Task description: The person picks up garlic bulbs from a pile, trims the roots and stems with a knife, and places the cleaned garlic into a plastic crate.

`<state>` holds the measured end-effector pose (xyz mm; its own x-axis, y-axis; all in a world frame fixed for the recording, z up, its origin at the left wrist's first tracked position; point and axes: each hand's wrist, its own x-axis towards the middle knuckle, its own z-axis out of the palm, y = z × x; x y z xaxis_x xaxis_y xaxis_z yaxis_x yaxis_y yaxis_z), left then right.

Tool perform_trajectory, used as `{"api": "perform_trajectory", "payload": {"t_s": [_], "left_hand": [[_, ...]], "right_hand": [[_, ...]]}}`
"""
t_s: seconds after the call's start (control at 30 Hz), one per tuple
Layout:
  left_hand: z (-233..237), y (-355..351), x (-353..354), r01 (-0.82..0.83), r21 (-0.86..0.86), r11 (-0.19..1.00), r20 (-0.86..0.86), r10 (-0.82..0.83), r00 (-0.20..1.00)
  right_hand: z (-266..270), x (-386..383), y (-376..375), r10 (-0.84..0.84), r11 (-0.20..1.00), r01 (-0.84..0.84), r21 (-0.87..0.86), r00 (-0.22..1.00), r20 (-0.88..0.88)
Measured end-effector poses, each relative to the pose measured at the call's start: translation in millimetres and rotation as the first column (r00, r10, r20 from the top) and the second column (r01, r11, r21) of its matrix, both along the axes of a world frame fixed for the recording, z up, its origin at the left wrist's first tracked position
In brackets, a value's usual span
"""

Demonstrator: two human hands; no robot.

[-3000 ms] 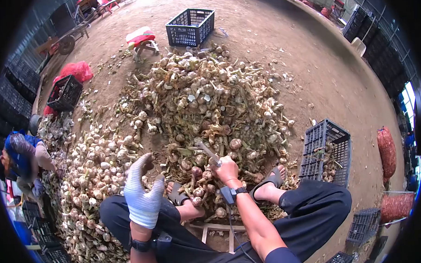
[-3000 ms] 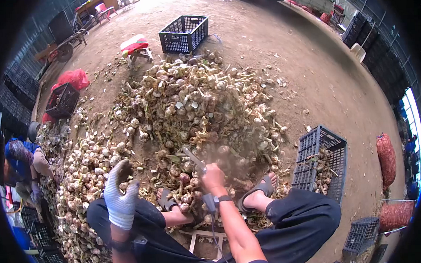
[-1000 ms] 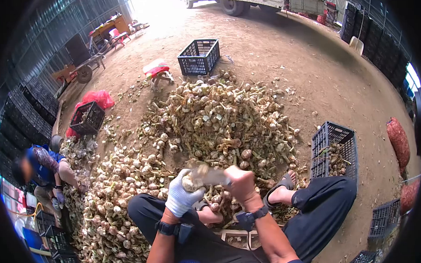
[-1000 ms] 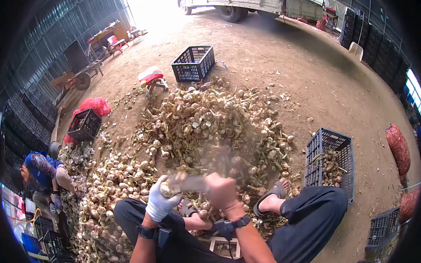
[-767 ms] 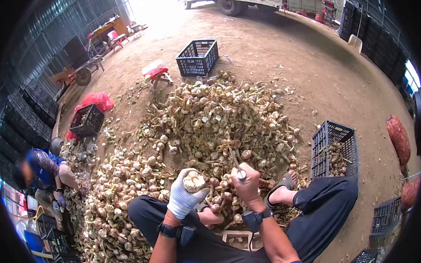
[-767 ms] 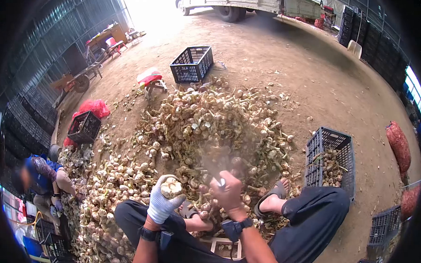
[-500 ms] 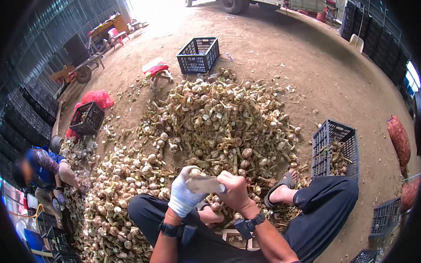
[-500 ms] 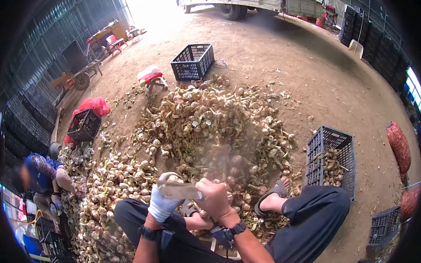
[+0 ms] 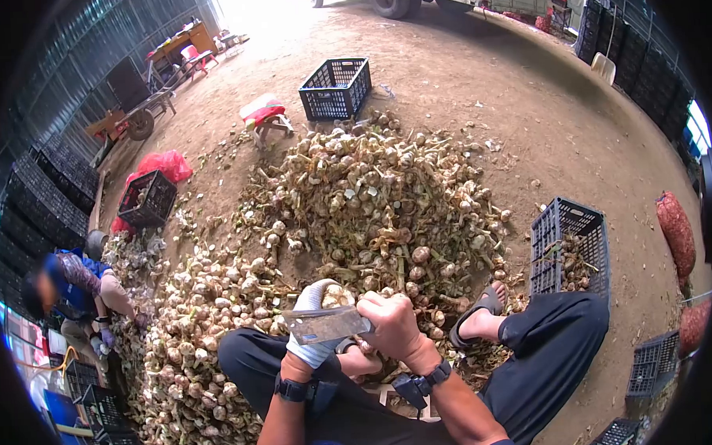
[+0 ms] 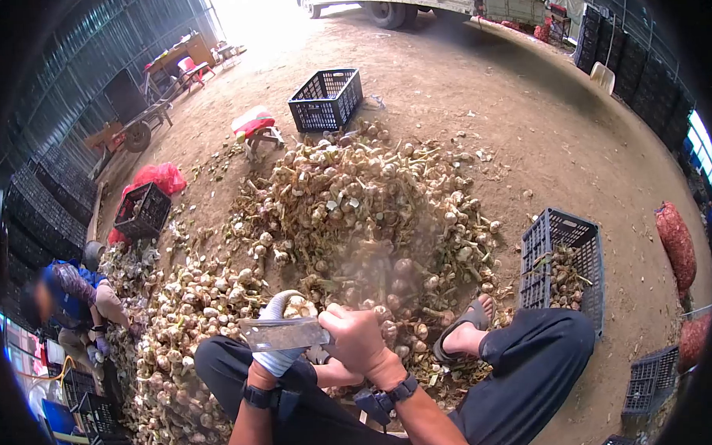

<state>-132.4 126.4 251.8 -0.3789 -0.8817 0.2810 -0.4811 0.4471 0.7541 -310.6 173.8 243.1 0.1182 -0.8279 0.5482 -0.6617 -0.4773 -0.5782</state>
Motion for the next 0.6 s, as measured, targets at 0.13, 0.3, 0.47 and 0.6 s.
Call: {"api": "perform_trajectory", "payload": {"t_s": [0.13,0.3,0.47,0.6], "left_hand": [[-2.0,4.3,1.4,0.034,0.206,0.978,-0.036,-0.027,0.999],[-26.2,-1.2,0.0,0.037,0.1,0.994,-0.066,-0.031,0.997],[1.9,2.9,-1.2,0.034,0.074,0.997,0.035,-0.036,0.999],[-4.2,-0.7,8.5,0.204,0.402,0.892,-0.195,-0.134,0.972]], "right_hand": [[-12.5,-2.0,-2.1,-0.011,0.999,0.012,0.032,0.999,-0.03],[-11.9,0.4,-2.6,-0.021,1.0,0.021,-0.006,0.999,0.028],[-13.6,-4.6,-4.4,0.023,1.0,-0.023,-0.011,0.999,0.023],[-13.6,-8.4,-5.7,0.11,0.994,-0.111,-0.001,0.992,-0.055]]}}
